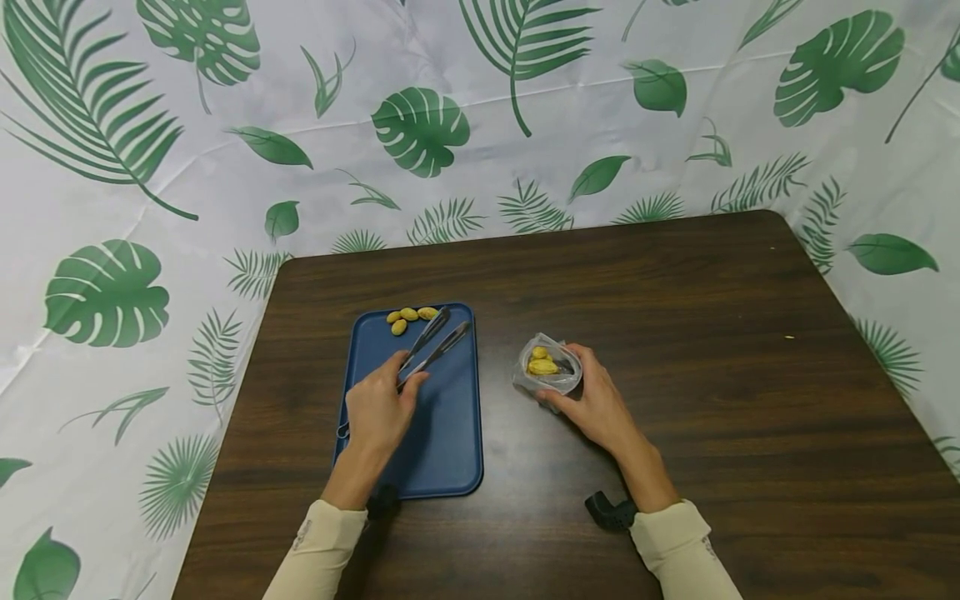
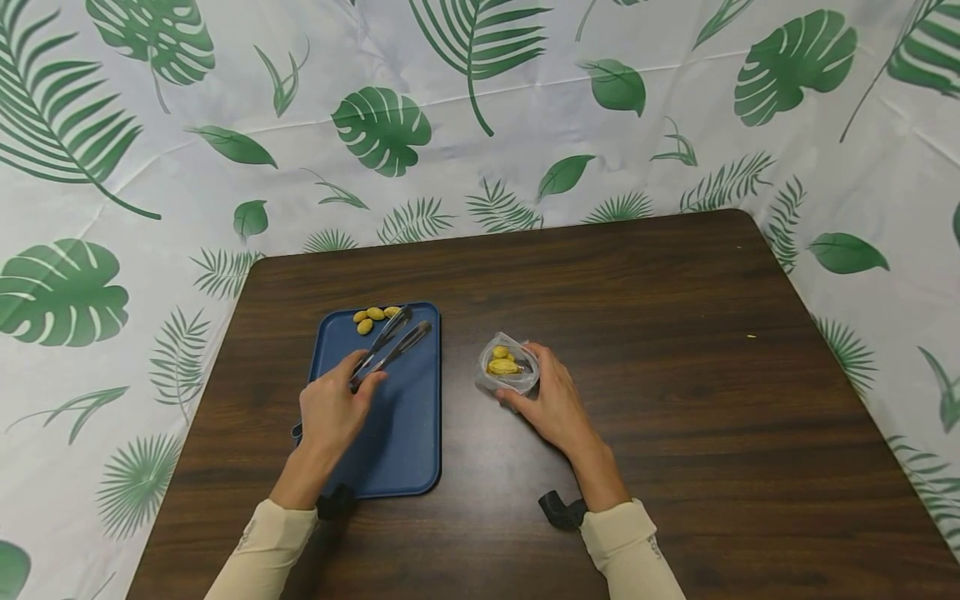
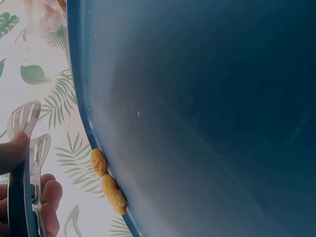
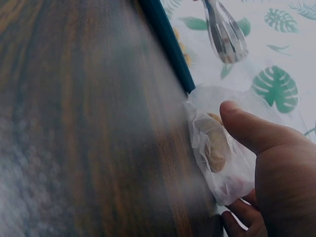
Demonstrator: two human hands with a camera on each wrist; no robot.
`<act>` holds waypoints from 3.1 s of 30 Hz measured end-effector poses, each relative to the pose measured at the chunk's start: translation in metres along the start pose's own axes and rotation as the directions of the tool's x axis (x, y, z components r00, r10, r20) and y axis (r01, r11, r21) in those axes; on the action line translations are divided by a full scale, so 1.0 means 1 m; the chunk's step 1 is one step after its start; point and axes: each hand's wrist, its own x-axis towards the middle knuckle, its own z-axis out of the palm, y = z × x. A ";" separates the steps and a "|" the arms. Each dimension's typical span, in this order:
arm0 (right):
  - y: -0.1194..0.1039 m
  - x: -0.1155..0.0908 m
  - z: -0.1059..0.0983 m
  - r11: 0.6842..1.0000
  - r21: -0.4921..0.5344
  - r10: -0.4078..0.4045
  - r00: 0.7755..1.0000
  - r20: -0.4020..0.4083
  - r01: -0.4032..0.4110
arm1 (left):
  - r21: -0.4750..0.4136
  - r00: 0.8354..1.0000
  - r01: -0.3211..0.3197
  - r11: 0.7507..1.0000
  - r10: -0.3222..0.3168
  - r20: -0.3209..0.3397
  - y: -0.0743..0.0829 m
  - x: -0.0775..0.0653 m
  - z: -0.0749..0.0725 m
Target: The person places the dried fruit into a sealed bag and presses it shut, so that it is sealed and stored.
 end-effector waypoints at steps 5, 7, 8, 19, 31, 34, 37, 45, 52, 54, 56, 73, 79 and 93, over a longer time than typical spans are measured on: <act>0.000 0.000 0.000 1.000 -0.004 -0.004 1.000 0.000 0.004 | 0.010 1.000 0.015 1.000 -0.015 0.016 -0.003 0.001 -0.003; 0.000 0.000 -0.001 1.000 -0.005 -0.001 1.000 0.002 0.001 | 0.012 1.000 0.023 1.000 -0.024 0.021 -0.003 0.001 -0.004; 0.000 0.000 -0.001 1.000 -0.005 -0.001 1.000 0.003 0.001 | 0.013 0.999 0.028 1.000 -0.028 0.023 -0.004 0.001 -0.004; 0.000 0.000 -0.001 1.000 0.004 0.000 1.000 0.010 0.000 | 0.036 0.999 0.051 0.998 -0.051 0.001 -0.008 0.000 -0.006; -0.001 0.000 -0.001 1.000 0.007 0.009 1.000 0.010 -0.009 | 0.082 0.998 0.063 0.995 -0.064 0.014 -0.012 -0.001 -0.008; -0.001 0.000 -0.001 1.000 0.007 0.010 1.000 0.011 -0.010 | 0.092 0.998 0.063 0.994 -0.065 0.014 -0.013 -0.001 -0.008; -0.002 0.000 -0.001 1.000 0.009 0.011 1.000 0.011 -0.011 | 0.102 0.998 0.064 0.993 -0.066 0.018 -0.013 0.000 -0.009; -0.001 0.000 -0.001 1.000 0.019 -0.006 1.000 0.009 0.005 | 0.117 0.996 0.084 0.990 -0.087 0.015 -0.015 0.000 -0.010; -0.002 0.000 -0.001 1.000 0.003 -0.005 1.000 0.003 0.005 | 0.114 0.992 0.120 0.986 -0.125 0.034 -0.017 0.002 -0.013; -0.003 0.000 -0.001 1.000 -0.006 -0.002 1.000 0.002 0.002 | 0.120 0.989 0.135 0.984 -0.141 0.041 -0.018 0.002 -0.014; -0.003 0.000 -0.001 1.000 -0.010 0.003 1.000 0.002 -0.003 | 0.125 0.987 0.149 0.981 -0.156 0.048 -0.019 0.002 -0.015; -0.004 0.001 0.000 1.000 -0.018 0.007 1.000 0.005 -0.006 | 0.141 0.973 0.209 0.968 -0.220 0.070 -0.026 0.008 -0.018; -0.003 0.000 -0.001 1.000 -0.014 0.010 1.000 0.009 -0.010 | 0.180 0.962 0.233 0.956 -0.253 0.100 -0.028 0.010 -0.017; -0.002 0.000 0.000 1.000 -0.014 0.012 1.000 0.011 -0.012 | 0.224 0.950 0.262 0.939 -0.292 0.112 -0.034 0.010 -0.014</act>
